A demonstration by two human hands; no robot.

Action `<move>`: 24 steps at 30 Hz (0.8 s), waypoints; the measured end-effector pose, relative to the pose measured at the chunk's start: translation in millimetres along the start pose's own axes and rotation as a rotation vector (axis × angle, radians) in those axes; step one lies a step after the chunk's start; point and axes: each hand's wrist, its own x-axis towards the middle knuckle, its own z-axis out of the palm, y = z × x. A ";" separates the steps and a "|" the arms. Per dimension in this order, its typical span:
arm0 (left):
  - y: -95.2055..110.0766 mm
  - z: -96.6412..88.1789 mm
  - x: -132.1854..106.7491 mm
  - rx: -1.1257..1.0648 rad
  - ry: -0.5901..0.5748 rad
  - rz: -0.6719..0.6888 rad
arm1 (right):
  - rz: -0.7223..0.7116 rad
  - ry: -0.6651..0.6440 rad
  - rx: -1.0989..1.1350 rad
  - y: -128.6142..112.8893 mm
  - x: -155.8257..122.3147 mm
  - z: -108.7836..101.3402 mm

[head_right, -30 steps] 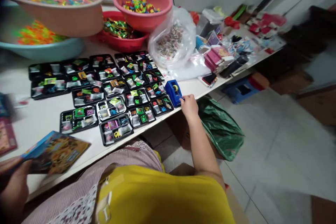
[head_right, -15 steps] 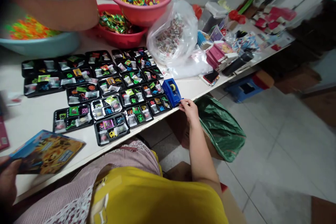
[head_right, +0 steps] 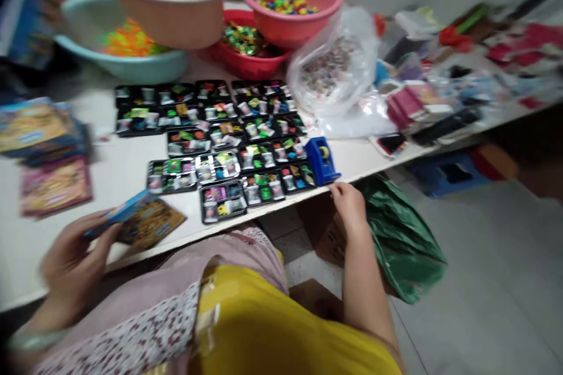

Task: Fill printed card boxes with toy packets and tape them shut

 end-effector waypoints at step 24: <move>4.7 -16.6 29.6 0.022 -0.188 0.203 | -1.042 -0.742 -0.083 -223.2 -102.7 233.5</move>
